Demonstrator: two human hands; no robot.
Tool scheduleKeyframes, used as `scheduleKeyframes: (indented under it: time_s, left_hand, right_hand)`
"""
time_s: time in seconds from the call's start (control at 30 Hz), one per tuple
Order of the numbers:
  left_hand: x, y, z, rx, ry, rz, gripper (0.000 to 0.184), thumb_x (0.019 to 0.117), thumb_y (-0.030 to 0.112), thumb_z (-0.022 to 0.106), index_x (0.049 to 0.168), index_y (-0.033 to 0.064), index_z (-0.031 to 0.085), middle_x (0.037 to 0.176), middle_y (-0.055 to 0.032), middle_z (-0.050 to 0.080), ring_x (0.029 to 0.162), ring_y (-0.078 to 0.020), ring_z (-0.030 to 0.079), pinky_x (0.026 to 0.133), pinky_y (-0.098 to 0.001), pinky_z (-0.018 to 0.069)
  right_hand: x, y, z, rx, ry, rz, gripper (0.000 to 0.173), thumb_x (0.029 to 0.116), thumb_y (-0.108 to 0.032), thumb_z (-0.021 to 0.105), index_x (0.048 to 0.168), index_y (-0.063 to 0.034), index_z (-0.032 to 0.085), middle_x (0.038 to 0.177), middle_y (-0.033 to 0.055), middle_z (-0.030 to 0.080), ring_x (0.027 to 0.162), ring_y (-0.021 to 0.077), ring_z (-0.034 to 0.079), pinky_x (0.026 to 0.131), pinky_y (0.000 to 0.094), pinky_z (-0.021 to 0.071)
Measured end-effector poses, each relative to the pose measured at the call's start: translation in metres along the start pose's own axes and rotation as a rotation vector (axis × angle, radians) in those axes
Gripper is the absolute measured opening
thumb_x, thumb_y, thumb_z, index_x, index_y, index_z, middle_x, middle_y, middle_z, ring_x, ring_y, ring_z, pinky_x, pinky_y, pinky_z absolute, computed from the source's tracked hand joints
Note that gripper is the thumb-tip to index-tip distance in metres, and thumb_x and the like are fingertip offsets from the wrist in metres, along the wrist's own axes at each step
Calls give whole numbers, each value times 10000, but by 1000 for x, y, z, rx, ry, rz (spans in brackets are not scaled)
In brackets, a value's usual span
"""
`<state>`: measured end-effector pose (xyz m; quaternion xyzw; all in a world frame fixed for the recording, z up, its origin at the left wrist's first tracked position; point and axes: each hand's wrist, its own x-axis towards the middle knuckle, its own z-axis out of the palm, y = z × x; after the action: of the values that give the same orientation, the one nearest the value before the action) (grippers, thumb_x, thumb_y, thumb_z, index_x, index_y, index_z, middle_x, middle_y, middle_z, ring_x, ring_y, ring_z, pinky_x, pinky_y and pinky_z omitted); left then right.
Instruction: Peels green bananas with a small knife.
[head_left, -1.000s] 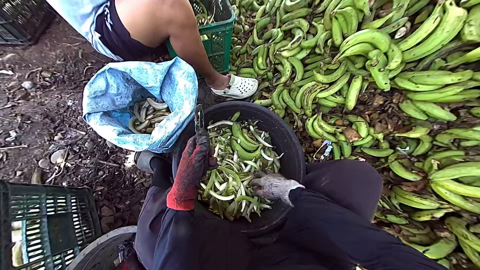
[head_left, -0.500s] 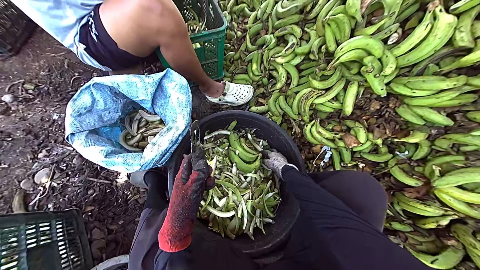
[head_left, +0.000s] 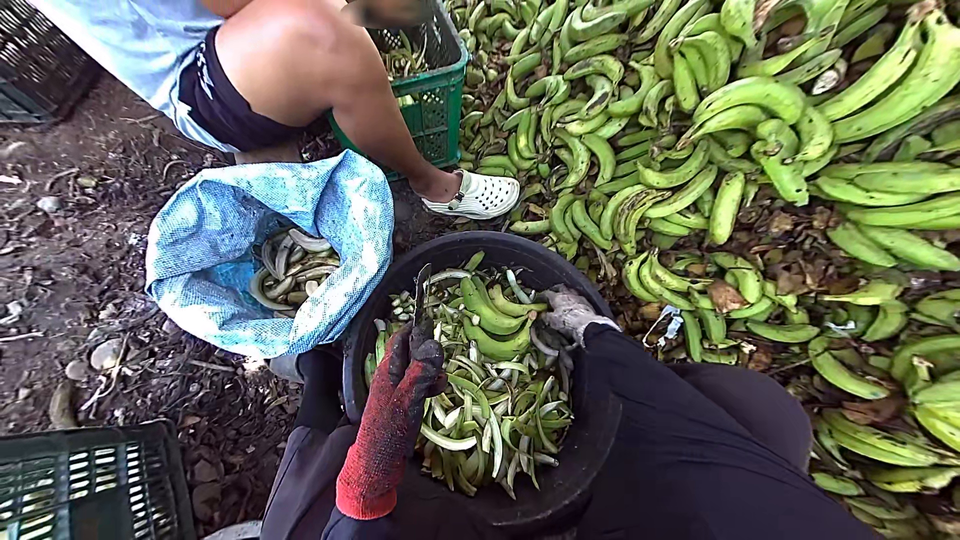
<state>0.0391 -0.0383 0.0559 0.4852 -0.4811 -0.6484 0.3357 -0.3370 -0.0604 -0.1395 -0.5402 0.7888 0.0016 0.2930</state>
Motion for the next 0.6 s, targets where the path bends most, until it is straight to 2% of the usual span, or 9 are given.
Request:
scheduleKeyframes:
  time_s: [0.1,0.23,0.3,0.4,0.47,0.5,0.53,0.57,0.6]
  left_hand:
    - [-1,-1,0,6,-3,-1,549,1026,346,574,1489,73,459,1011,-122,686,799,-225,696,675,-351,621]
    - [-4,-3,-1,21,-20,4,566,1021,382,589,1496,99,468,1024,-109,692,815,-217,697,697,-358,624]
    - [-3,-3,-1,38,-17,2,562,1018,388,584,1492,106,479,1013,-99,688,805,-208,690,688,-352,619]
    - [-2,-7,-4,22,-13,5,555,1013,378,599,1481,101,490,1006,-101,696,797,-208,687,674,-349,611]
    - [-3,-7,-5,12,-6,-1,558,1006,362,606,1484,99,487,1030,-97,697,804,-201,690,675,-346,613]
    - [-4,-6,-6,13,-2,-3,559,1003,367,608,1481,101,490,1028,-93,696,804,-198,689,674,-345,612]
    - [-5,-5,-6,14,1,-3,565,999,380,611,1477,103,495,1023,-88,696,805,-196,690,675,-343,613]
    - [-5,-5,-7,12,-2,2,565,997,390,614,1469,100,502,1012,-86,694,797,-193,687,672,-340,610]
    - [-5,-6,-6,10,-12,6,553,1004,396,607,1461,100,507,998,-86,692,790,-193,682,671,-341,607]
  right_hand:
    - [-2,-4,-26,284,-1,-100,498,818,-369,808,1264,-190,680,1308,149,632,1198,334,605,1025,602,479]
    - [-6,-33,-26,736,45,-44,449,853,-282,801,1268,-187,657,1160,75,709,1037,209,684,917,469,571]
    - [14,-38,-4,946,169,29,472,847,-204,797,1293,-163,648,1172,64,708,1038,199,686,897,436,588]
    - [60,-26,60,1108,540,-4,524,820,-170,746,1324,-90,624,1107,118,715,920,214,707,695,396,614]
    - [47,-41,43,1254,483,195,455,831,-77,704,1280,-73,632,1126,128,688,998,231,662,811,447,568]
    - [41,-46,36,1311,463,225,388,875,-133,672,1257,-72,642,1137,109,690,1030,205,657,851,430,564]
    - [32,-48,29,1360,400,180,385,997,-261,600,1335,-75,594,1230,98,665,1121,179,631,939,405,543]
    - [29,-48,25,1382,360,138,469,1029,-359,568,1412,-90,542,1316,90,640,1200,167,609,1002,395,529]
    - [29,-48,24,1333,345,133,564,1004,-408,606,1467,-104,497,1371,91,620,1250,174,595,1042,405,521]
